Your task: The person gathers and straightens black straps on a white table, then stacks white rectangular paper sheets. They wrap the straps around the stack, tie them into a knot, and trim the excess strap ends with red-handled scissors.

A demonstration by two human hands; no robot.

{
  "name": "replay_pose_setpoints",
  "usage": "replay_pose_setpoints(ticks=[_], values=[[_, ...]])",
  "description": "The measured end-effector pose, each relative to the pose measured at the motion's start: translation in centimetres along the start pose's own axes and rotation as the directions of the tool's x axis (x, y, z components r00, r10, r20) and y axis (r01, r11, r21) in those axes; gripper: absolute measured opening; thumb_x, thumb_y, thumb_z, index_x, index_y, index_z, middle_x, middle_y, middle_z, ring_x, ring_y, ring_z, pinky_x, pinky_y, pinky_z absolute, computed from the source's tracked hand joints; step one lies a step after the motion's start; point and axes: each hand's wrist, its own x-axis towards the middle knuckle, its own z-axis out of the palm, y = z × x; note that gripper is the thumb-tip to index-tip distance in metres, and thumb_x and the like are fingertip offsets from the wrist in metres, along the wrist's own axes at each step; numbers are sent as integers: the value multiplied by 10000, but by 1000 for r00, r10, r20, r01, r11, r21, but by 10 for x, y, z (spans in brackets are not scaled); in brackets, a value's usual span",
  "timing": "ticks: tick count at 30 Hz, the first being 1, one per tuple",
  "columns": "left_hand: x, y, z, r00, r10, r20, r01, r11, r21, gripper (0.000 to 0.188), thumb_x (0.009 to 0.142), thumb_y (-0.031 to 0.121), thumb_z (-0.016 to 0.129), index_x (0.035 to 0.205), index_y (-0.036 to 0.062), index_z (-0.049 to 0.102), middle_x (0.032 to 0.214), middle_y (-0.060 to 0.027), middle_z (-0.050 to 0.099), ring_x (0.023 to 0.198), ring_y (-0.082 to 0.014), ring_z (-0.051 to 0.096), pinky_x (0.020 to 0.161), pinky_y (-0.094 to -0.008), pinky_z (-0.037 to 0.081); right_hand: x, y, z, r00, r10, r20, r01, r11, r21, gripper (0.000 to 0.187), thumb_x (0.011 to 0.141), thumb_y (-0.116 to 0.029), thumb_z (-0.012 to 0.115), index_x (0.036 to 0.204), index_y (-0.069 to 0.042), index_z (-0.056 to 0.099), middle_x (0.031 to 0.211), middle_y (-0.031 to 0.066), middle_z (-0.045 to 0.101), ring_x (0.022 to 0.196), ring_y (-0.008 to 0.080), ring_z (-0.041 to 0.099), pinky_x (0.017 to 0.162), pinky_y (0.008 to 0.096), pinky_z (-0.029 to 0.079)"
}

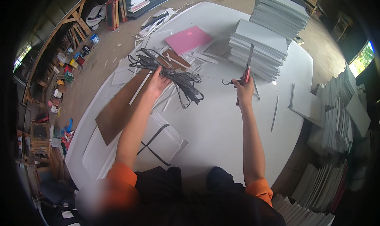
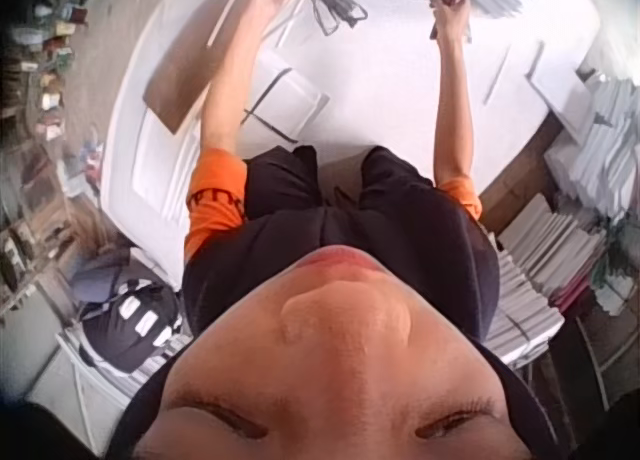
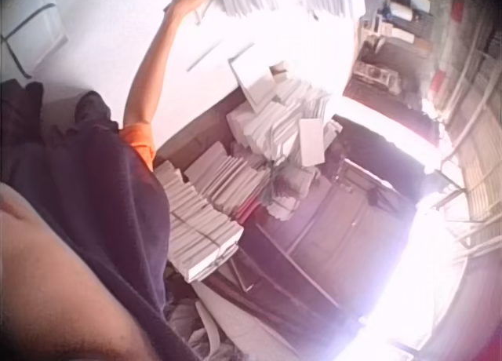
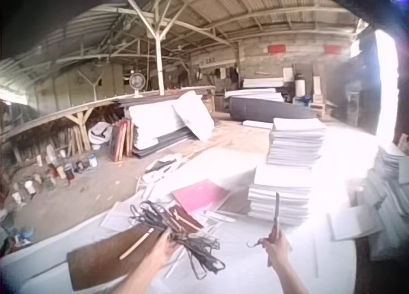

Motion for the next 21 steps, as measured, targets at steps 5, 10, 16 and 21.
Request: replay_pose_setpoints(ticks=[5, 10, 16, 21], values=[[-23, 23, -34, 972, 87, -217, -79, 996, 46, 270, 814, 356, 530, 891, 105, 468, 871, -42, 554, 877, -172, 531, 799, -320, 414, 1, 15, 37, 997, -12, 70, 16, 999, -49, 282, 672, -34, 661, 837, -16, 433, 670, 66, 539, 562, 138, 543, 534, 258, 408], [-51, 68, -104, 733, 418, -537, -281, 905, 321, 258, 852, 342, 467, 811, 87, 473, 653, -1, 479, 567, -114, 491, 521, -249, 406, 22, 58, 57, 994, 13, 108, 12, 974, -228, 258, 678, -43, 649, 828, -10, 441, 661, 73, 559, 536, 145, 556, 516, 261, 426], [-138, 106, -178, 624, 439, -647, -201, 890, 409, 214, 883, 305, 389, 886, 106, 467, 612, 20, 420, 531, -88, 408, 522, -239, 395, 3, 109, 162, 919, -134, 371, 296, 856, -424, 238, 751, -141, 596, 849, 5, 435, 801, 150, 517, 661, 255, 553, 597, 343, 443], [-164, 73, -197, 672, 175, -720, -72, 983, 172, 301, 798, 409, 517, 871, 126, 445, 597, 10, 445, 527, -85, 448, 481, -227, 397, -25, 109, 266, 767, -206, 607, 458, 839, -294, 326, 716, -161, 616, 924, 17, 440, 912, 209, 434, 861, 361, 475, 745, 400, 406]])
